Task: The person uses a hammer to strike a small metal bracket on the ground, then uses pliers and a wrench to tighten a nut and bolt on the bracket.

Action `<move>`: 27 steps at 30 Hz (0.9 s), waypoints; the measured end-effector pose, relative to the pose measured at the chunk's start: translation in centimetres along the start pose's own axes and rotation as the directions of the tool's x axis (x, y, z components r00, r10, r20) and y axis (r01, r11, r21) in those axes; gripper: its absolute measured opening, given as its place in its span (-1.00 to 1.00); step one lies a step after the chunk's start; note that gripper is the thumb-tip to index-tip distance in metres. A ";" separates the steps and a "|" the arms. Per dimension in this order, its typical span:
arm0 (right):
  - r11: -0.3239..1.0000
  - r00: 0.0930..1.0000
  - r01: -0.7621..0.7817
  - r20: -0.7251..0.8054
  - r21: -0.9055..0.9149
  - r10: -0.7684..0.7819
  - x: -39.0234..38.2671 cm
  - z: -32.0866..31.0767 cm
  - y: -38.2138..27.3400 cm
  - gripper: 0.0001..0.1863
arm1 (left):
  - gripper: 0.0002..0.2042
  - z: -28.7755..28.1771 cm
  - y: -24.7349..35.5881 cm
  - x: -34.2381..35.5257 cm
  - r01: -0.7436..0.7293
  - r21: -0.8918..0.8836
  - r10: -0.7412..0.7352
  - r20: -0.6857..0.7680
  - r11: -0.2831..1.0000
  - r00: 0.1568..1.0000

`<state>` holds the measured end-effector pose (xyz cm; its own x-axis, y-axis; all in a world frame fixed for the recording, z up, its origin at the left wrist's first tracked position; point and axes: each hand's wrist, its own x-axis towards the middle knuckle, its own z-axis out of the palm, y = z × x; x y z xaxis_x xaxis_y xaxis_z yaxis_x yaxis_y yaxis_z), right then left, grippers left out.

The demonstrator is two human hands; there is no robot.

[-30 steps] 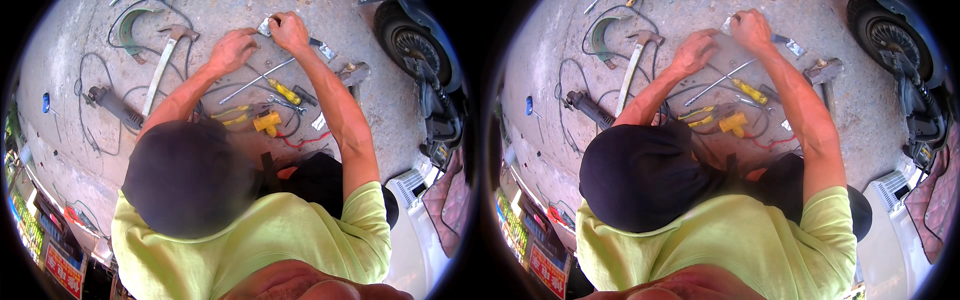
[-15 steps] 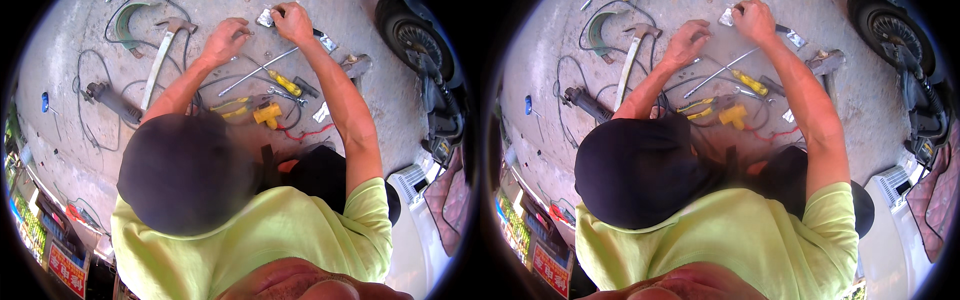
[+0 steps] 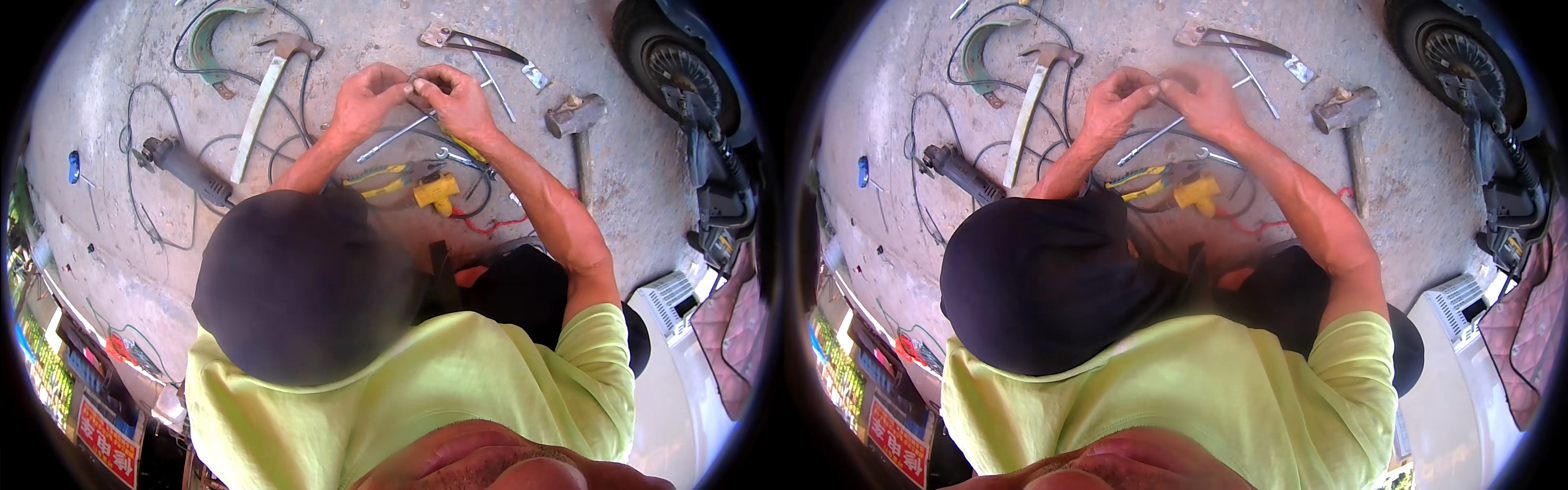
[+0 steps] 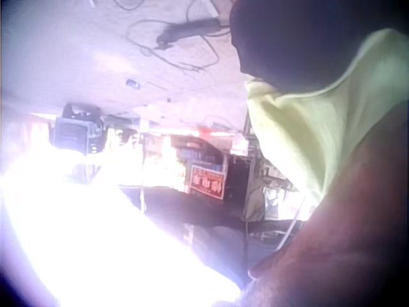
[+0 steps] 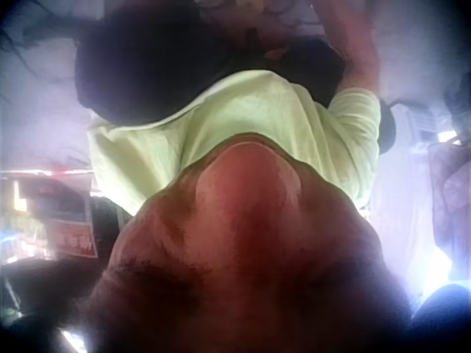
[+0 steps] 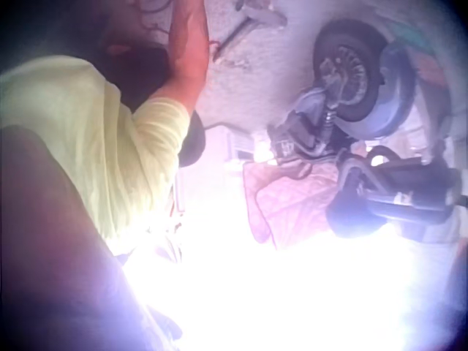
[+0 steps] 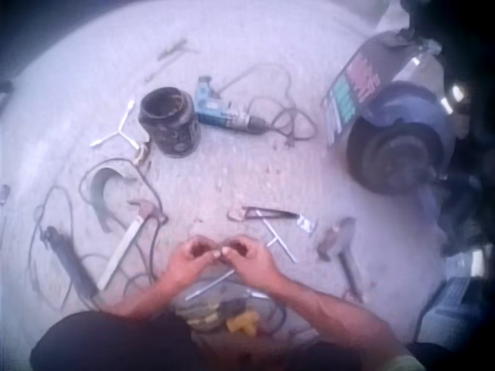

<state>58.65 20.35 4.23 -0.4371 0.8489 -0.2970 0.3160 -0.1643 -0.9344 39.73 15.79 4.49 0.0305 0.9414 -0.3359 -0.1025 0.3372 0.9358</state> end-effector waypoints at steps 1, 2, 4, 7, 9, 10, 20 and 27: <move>0.996 1.000 -0.003 -0.003 0.094 0.003 -0.1 0.3 0.5 -0.73 | -0.83 -0.3 -0.1 -0.2 0.001 0.036 -0.002 0.027 0.999 1.000; 0.993 1.000 0.002 0.004 0.117 -0.002 -0.3 0.4 1.0 -0.74 | -0.84 -0.6 -0.2 -0.4 0.000 0.072 -0.004 0.053 0.997 0.999; 0.987 1.000 0.010 0.021 0.163 -0.013 -1.0 0.6 0.9 -0.75 | -0.83 -0.9 -1.1 -0.9 -0.006 0.142 -0.004 0.072 0.990 0.997; 0.981 0.996 -0.051 0.075 0.189 0.037 -1.5 1.0 1.2 -0.75 | -0.82 -1.3 -2.0 -1.7 0.018 0.178 -0.037 0.107 0.984 0.994; 0.987 0.996 -0.081 0.046 0.139 0.075 -1.4 0.7 1.0 -0.75 | -0.80 -1.2 -2.1 -2.7 0.059 0.206 -0.085 0.117 0.977 0.989; 0.989 0.995 -0.097 0.029 0.111 0.094 -1.4 0.5 0.9 -0.75 | -0.79 -0.9 -2.2 -3.7 0.082 0.230 -0.112 0.119 0.970 0.987; 0.934 0.991 -0.119 -0.015 0.336 0.131 -0.1 -2.8 -0.8 -0.71 | -0.47 -0.8 -4.2 -11.7 -0.470 0.751 0.045 0.510 0.464 0.859; 0.931 0.992 -0.106 -0.025 0.350 0.122 0.0 -3.2 -1.1 -0.71 | -0.57 0.5 -3.3 -11.1 -0.319 0.831 -0.119 0.412 0.455 0.903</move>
<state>61.00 22.12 5.86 -0.3743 0.8346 -0.4041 0.0457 -0.4187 -0.9070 40.25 4.25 5.18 0.4494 0.8130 -0.3703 0.7698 -0.1421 0.6223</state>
